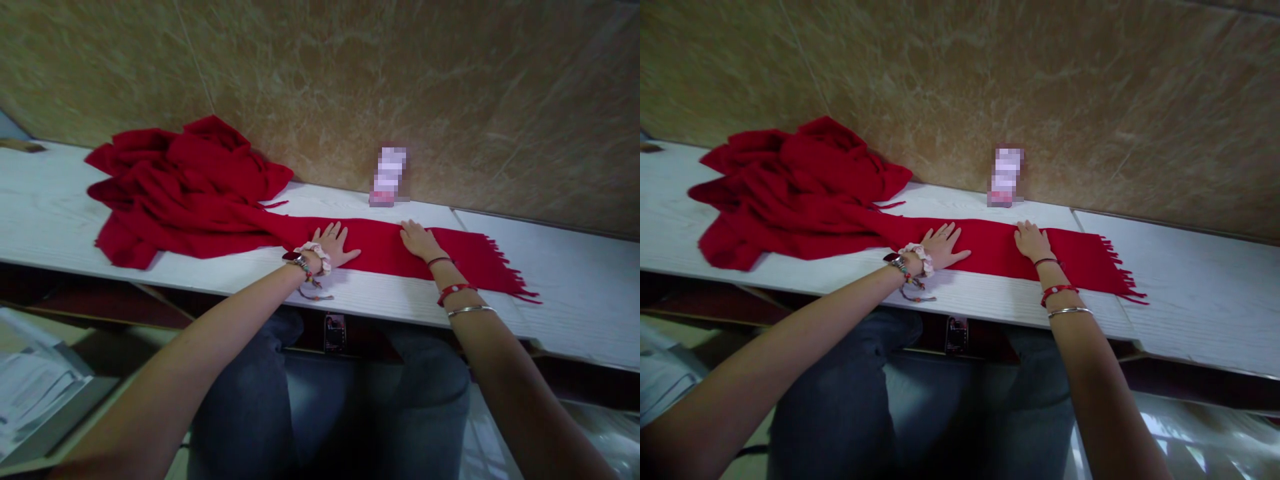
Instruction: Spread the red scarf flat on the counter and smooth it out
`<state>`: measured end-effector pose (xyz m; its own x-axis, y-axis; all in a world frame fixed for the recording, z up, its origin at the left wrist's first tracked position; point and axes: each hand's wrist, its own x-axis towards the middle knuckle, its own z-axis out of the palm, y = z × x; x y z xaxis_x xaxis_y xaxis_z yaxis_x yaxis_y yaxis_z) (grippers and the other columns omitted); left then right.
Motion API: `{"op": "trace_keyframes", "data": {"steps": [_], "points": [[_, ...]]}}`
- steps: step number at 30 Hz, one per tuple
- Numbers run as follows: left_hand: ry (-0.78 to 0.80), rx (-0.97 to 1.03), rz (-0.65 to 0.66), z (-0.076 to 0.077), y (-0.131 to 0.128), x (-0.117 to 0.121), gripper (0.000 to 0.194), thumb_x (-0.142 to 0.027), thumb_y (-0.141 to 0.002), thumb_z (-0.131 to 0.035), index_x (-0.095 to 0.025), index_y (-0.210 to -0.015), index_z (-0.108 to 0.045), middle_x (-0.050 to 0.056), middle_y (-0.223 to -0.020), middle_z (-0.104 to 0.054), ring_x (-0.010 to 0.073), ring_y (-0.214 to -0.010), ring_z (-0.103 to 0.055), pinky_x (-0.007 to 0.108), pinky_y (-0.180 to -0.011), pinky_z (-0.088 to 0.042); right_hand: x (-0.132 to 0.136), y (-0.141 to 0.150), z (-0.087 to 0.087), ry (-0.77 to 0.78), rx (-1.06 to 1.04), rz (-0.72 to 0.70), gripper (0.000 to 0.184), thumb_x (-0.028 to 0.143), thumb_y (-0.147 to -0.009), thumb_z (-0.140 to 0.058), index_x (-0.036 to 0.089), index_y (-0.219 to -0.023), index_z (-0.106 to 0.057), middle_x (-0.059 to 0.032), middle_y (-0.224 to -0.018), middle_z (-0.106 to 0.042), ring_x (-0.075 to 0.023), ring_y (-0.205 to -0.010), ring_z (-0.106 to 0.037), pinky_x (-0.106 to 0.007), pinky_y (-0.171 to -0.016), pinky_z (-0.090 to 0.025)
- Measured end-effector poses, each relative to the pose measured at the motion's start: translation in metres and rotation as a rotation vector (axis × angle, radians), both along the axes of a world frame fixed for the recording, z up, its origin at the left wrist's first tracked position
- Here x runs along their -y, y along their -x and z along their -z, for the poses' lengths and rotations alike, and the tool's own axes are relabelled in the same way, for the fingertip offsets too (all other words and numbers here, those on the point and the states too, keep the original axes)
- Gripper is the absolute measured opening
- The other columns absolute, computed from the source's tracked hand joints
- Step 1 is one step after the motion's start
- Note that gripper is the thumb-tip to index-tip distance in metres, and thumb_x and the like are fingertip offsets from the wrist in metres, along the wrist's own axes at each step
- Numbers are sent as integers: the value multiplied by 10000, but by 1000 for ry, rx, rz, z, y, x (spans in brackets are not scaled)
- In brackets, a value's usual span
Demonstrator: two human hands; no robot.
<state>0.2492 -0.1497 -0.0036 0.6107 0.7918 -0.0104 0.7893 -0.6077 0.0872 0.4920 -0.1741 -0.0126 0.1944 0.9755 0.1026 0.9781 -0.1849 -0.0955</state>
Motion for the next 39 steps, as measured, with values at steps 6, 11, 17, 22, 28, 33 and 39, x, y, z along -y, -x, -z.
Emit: {"op": "trace_keyframes", "data": {"steps": [6,11,17,22,28,33,39], "points": [[-34,-4,5,5,-1,-4,771,-629,-809,-199,-102,-1371,-227,130,-1441,-175,260,-1324,-133,468,-1047,-155,-10,30,-6,-123,-52,-247,492,330,-892,-259,158,-1352,-285,-117,-1440,-214,-276,-1315,-173,-530,-1010,-230],[-42,-2,5,11,-2,-8,789,-648,-799,-174,-110,-1374,-226,119,-1444,-171,258,-1323,-141,460,-1049,-163,-7,59,-6,-78,-56,-468,495,380,-895,-242,225,-1364,-260,-70,-1455,-182,-256,-1323,-147,-540,-1013,-204],[-42,-18,-9,10,-1,-8,774,-642,-804,-170,-124,-1376,-224,104,-1447,-171,249,-1323,-147,448,-1054,-162,0,50,-1,56,2,-368,482,369,-898,-214,220,-1350,-290,-70,-1430,-255,-239,-1307,-214,-527,-1013,-227],[-35,-14,-11,9,-1,-7,771,-639,-804,-179,-125,-1378,-214,102,-1449,-164,263,-1323,-135,471,-1045,-172,3,0,5,3,73,-97,472,301,-887,-217,154,-1319,-336,-129,-1391,-327,-272,-1261,-309,-534,-974,-295],[-42,5,-7,11,-1,-8,763,-632,-808,-195,-118,-1371,-235,117,-1442,-183,271,-1317,-156,478,-1041,-171,2,-11,4,-106,42,-103,506,315,-877,-248,93,-1327,-312,-181,-1411,-257,-311,-1284,-247,-535,-986,-269],[-44,10,-15,11,-1,-8,743,-622,-811,-207,-138,-1373,-233,107,-1442,-186,252,-1323,-146,448,-1050,-162,0,40,0,-153,-60,-370,513,384,-884,-251,204,-1364,-260,-93,-1455,-171,-283,-1319,-154,-540,-1007,-224],[-51,-3,-21,12,-1,-8,743,-616,-817,-190,-125,-1373,-233,113,-1438,-196,255,-1319,-159,456,-1045,-169,5,65,1,31,-26,-442,498,388,-894,-239,195,-1348,-306,-90,-1432,-242,-249,-1310,-204,-527,-1021,-207]]}}
